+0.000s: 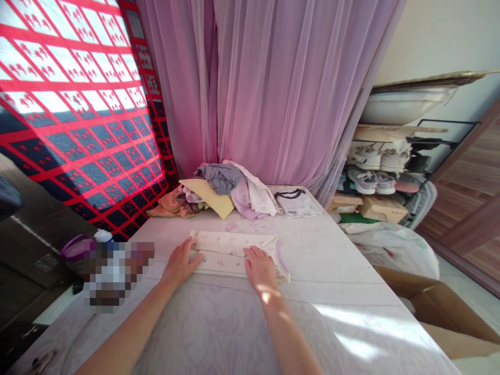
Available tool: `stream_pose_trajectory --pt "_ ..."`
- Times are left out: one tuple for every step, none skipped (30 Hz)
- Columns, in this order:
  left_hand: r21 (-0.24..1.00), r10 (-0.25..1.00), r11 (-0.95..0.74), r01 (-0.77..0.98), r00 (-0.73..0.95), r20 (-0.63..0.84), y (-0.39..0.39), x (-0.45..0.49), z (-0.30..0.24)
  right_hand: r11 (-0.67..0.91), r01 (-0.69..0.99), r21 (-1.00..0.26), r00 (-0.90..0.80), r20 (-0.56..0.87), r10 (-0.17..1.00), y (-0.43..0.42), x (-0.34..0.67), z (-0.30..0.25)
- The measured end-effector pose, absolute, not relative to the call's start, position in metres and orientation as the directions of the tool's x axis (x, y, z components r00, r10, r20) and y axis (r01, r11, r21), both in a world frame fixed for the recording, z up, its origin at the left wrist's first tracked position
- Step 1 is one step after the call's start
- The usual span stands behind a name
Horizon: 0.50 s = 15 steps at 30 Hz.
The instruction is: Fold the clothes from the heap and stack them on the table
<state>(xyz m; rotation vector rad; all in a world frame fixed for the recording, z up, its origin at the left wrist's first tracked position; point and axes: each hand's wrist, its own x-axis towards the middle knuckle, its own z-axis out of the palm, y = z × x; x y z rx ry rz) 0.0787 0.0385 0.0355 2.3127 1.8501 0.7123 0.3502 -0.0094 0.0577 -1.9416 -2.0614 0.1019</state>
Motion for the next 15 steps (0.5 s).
stream_pose_trajectory --pt "0.363 0.943 -0.259 0.895 0.153 0.296 0.038 0.079 0.036 0.1 0.965 -0.241 -0.059 0.169 0.984 -0.006 0.351 0.061" --pt "0.369 0.944 -0.258 0.893 0.151 0.294 0.038 0.079 0.037 0.121 0.967 -0.225 -0.083 0.17 0.982 -0.003 0.352 0.063" --pt "0.373 0.945 -0.256 0.892 0.149 0.292 0.037 0.08 0.038 0.138 0.967 -0.214 -0.101 0.175 0.979 -0.001 0.353 0.065" --pt "0.374 0.946 -0.254 0.892 0.148 0.289 0.037 0.08 0.038 0.151 0.967 -0.206 -0.114 0.182 0.977 0.001 0.354 0.067" --pt "0.373 0.947 -0.252 0.893 0.147 0.287 0.036 0.08 0.039 0.16 0.966 -0.201 -0.122 0.189 0.974 0.003 0.356 0.067" --pt "0.369 0.947 -0.25 0.895 0.147 0.286 0.036 0.08 0.039 0.165 0.966 -0.199 -0.127 0.193 0.973 0.003 0.357 0.067" --pt "0.363 0.946 -0.253 0.897 0.151 0.287 0.036 0.081 0.039 0.167 0.966 -0.198 -0.128 0.195 0.973 0.004 0.359 0.066" --pt "0.355 0.944 -0.259 0.898 0.158 0.289 0.036 0.081 0.039 0.163 0.966 -0.201 -0.124 0.194 0.973 0.004 0.361 0.064" --pt "0.345 0.942 -0.265 0.9 0.166 0.291 0.036 0.081 0.038 0.157 0.966 -0.206 -0.117 0.193 0.974 0.003 0.362 0.062" --pt "0.335 0.94 -0.271 0.902 0.174 0.293 0.037 0.081 0.038 0.154 0.965 -0.214 -0.113 0.195 0.974 0.002 0.363 0.059" --pt "0.326 0.939 -0.276 0.904 0.181 0.293 0.037 0.081 0.037 0.152 0.963 -0.222 -0.107 0.199 0.974 0.001 0.364 0.057" --pt "0.319 0.938 -0.279 0.906 0.185 0.294 0.037 0.081 0.037 0.152 0.962 -0.227 -0.105 0.207 0.973 0.001 0.363 0.054" --pt "0.314 0.937 -0.28 0.907 0.187 0.295 0.038 0.08 0.036 0.156 0.962 -0.226 -0.106 0.217 0.97 0.0 0.362 0.053" --pt "0.311 0.936 -0.281 0.908 0.188 0.298 0.038 0.08 0.036 0.161 0.962 -0.221 -0.11 0.225 0.968 0.0 0.361 0.052" --pt "0.309 0.934 -0.284 0.908 0.189 0.302 0.038 0.08 0.035 0.166 0.963 -0.212 -0.116 0.228 0.967 0.001 0.36 0.052"
